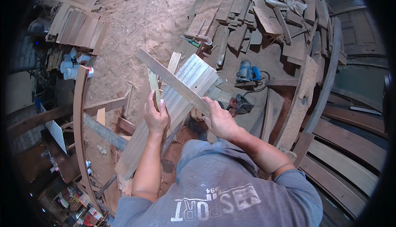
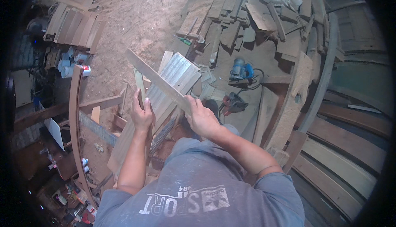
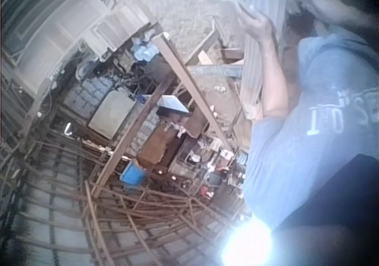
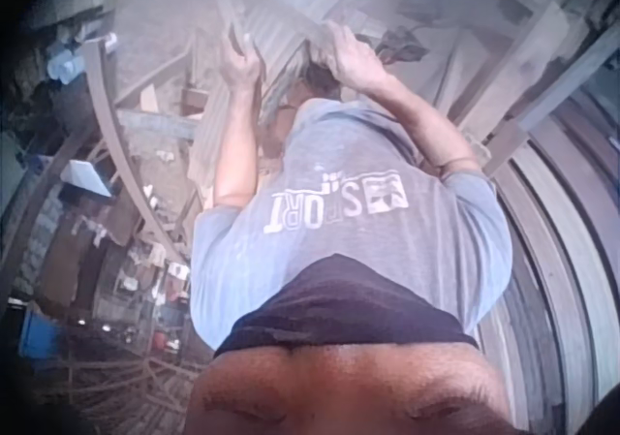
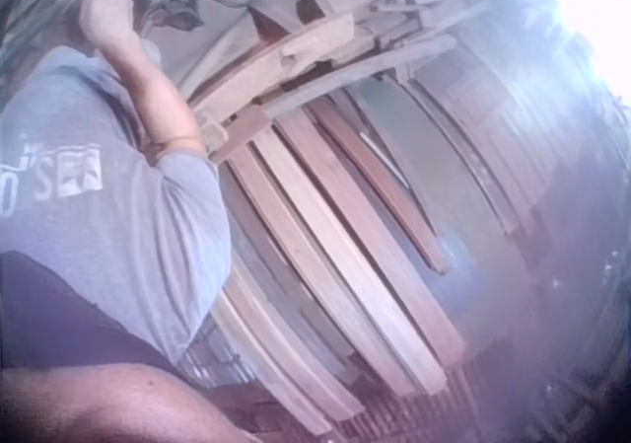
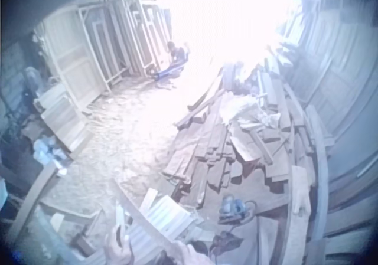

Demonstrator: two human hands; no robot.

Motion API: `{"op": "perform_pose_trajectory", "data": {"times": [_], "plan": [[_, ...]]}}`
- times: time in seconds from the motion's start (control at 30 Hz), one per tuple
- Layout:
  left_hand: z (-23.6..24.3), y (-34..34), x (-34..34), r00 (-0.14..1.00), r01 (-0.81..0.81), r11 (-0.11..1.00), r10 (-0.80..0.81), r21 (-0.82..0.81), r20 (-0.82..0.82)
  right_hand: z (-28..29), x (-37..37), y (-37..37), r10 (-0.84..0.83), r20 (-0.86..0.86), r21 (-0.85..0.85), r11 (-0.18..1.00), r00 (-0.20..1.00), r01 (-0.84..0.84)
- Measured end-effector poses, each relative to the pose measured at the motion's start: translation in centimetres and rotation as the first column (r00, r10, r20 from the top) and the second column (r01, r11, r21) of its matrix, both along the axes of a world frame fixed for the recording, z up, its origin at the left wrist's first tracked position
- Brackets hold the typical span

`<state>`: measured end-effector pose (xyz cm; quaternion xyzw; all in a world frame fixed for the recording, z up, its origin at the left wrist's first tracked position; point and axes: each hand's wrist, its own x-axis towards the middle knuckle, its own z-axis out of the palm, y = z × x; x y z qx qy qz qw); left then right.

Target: The person measures and marks wooden planks, then uses a circular saw to cut them to size. The person repeatedly aligns the pieces and cuts them, handling the wood and saw throughout the process.

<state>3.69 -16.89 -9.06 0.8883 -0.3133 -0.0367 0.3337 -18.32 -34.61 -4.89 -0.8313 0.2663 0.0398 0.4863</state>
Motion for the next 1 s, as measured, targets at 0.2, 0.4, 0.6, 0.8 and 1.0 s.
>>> {"op": "perform_pose_trajectory", "data": {"times": [0.2,0.4,0.6,0.8,1.0], "plan": [[0.2,0.2,0.3,0.989,0.064,0.998,-0.066,0.019,0.13,-0.6,-0.2,0.6,0.001,0.055,-0.035,0.999,0.999,0.001],[0.3,0.1,0.2,0.992,0.029,0.993,-0.042,0.111,0.121,0.5,0.2,0.3,-0.087,0.096,0.007,0.996,0.992,0.087],[-0.2,0.4,0.2,0.997,0.009,0.993,-0.018,0.117,0.075,-3.8,-2.8,1.4,-0.614,0.181,0.396,0.761,0.768,0.514],[0.6,-0.1,-0.6,0.998,0.012,0.995,-0.019,0.095,0.065,-14.3,-12.8,6.6,-0.895,-0.196,0.382,0.308,0.402,0.871],[-0.2,-0.4,0.1,0.994,0.02,0.997,-0.028,0.078,0.103,-29.0,-19.6,14.3,-0.787,-0.317,0.046,0.544,0.529,0.838]]}}
